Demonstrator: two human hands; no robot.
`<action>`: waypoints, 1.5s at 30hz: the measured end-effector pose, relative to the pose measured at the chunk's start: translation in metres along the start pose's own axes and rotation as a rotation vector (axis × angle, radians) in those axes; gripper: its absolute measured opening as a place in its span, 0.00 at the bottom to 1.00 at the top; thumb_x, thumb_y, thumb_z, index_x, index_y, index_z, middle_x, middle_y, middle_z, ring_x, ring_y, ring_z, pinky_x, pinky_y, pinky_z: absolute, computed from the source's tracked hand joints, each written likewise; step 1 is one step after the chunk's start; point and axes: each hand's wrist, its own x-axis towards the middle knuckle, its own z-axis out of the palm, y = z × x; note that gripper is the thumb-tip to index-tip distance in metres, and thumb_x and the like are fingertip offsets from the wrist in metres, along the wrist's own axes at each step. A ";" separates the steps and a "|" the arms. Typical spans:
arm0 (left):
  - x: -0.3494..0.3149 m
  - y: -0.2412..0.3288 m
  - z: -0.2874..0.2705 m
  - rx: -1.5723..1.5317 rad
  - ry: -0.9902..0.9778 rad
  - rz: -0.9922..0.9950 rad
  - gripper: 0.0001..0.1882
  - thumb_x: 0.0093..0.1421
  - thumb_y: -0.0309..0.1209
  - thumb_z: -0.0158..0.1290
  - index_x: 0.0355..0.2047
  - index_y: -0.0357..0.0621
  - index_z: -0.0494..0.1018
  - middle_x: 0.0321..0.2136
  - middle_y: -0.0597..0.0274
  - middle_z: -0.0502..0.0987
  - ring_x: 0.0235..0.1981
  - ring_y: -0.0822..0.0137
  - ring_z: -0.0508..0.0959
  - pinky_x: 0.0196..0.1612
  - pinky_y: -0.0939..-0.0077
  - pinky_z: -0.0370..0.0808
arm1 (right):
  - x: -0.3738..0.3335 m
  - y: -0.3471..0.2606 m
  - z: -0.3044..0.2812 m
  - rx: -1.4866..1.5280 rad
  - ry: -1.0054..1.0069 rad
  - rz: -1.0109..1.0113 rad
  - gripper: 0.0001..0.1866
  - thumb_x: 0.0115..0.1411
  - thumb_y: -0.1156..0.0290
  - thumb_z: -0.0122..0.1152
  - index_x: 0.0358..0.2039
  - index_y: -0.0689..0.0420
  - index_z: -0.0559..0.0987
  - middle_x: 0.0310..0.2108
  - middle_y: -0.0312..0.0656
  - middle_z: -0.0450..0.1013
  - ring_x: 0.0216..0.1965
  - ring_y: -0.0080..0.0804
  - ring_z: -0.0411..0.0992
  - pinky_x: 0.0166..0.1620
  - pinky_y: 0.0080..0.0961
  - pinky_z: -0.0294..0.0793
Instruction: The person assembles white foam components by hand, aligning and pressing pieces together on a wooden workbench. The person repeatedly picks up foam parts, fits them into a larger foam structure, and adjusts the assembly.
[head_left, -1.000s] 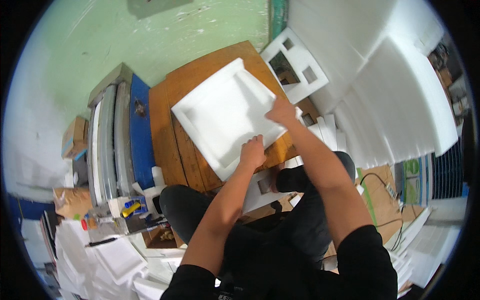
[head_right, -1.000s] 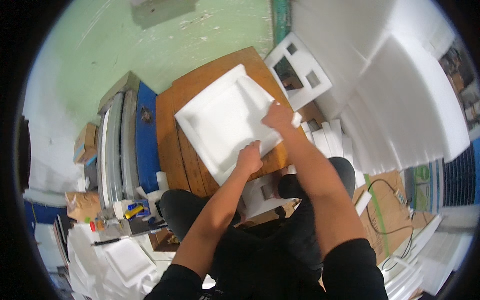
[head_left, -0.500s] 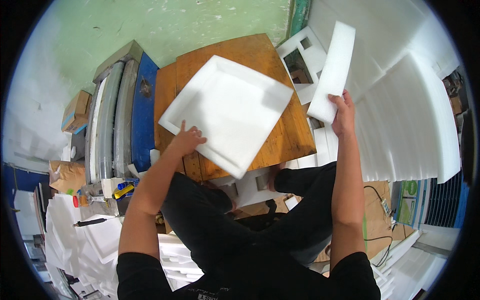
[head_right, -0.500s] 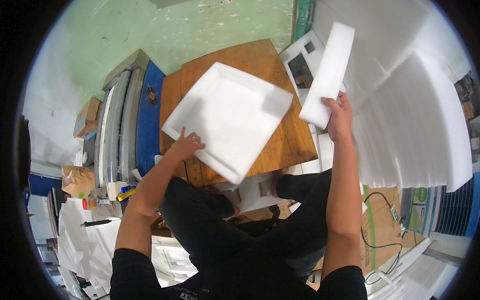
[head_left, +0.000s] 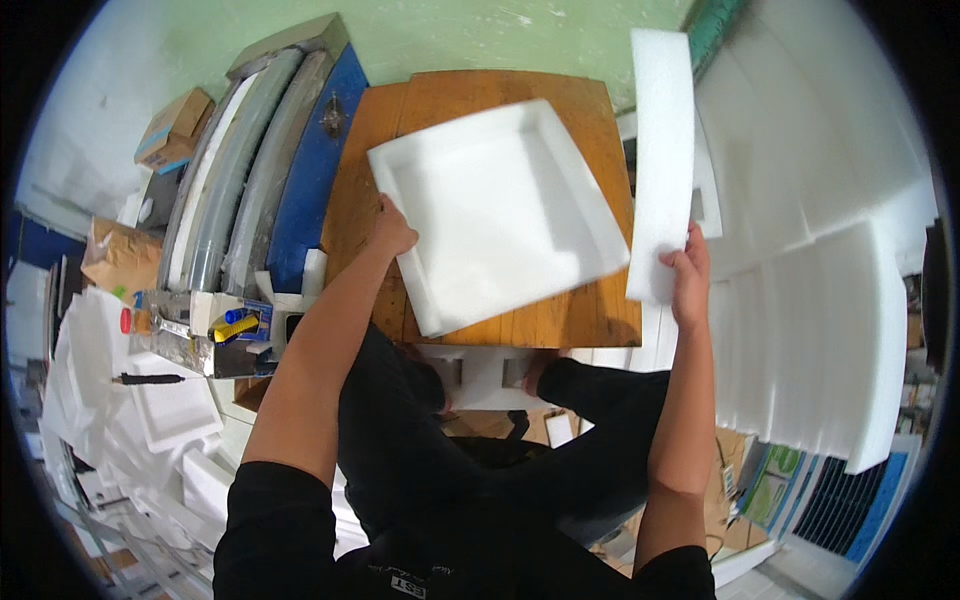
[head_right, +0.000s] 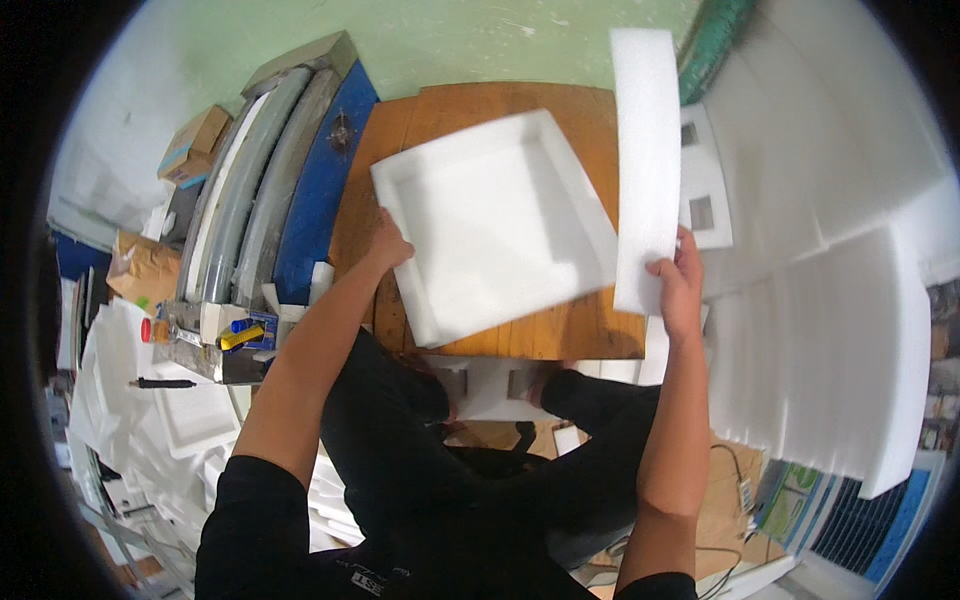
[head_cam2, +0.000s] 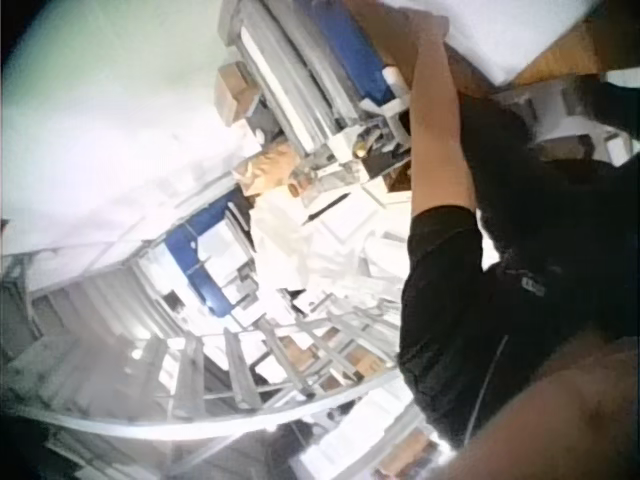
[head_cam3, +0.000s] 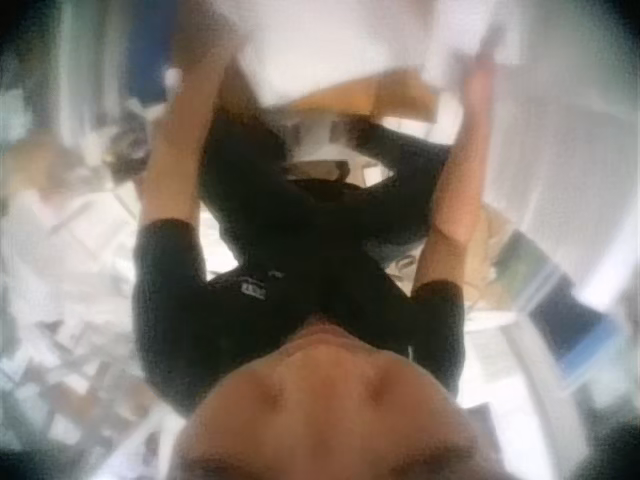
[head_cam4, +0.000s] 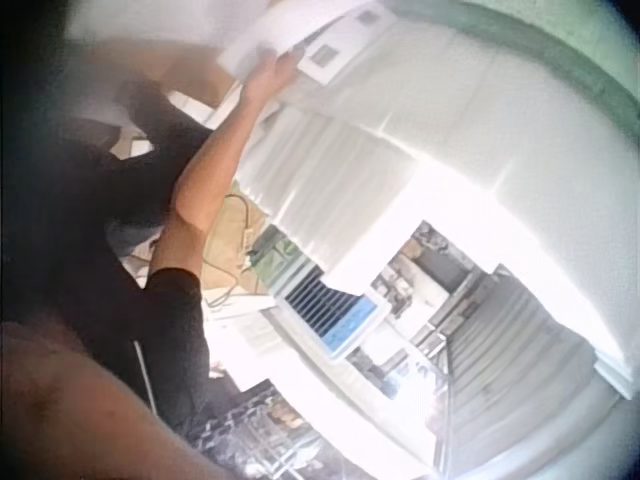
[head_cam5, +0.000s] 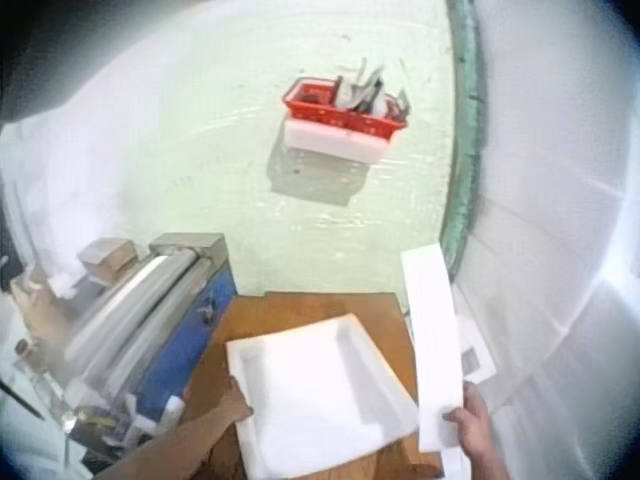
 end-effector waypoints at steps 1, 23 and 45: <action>0.000 0.004 0.000 0.038 0.029 0.057 0.61 0.57 0.30 0.61 0.73 0.28 0.25 0.70 0.30 0.53 0.69 0.44 0.63 0.71 0.64 0.63 | 0.001 0.006 0.001 -0.008 -0.051 0.012 0.32 0.55 0.77 0.53 0.63 0.60 0.66 0.48 0.47 0.76 0.47 0.31 0.74 0.53 0.28 0.72; -0.203 0.099 0.061 0.373 -0.723 0.992 0.20 0.55 0.42 0.67 0.47 0.49 0.84 0.44 0.55 0.85 0.47 0.54 0.84 0.46 0.47 0.81 | 0.038 -0.063 0.316 -0.565 -0.891 -0.730 0.36 0.63 0.69 0.66 0.71 0.49 0.67 0.29 0.46 0.68 0.27 0.39 0.67 0.37 0.33 0.72; -0.168 0.132 0.060 0.349 -0.801 1.116 0.32 0.52 0.37 0.68 0.60 0.53 0.77 0.60 0.53 0.76 0.58 0.43 0.76 0.57 0.26 0.69 | 0.048 -0.106 0.613 -0.604 -0.989 -1.098 0.34 0.65 0.68 0.63 0.72 0.46 0.67 0.32 0.54 0.71 0.34 0.54 0.71 0.43 0.41 0.72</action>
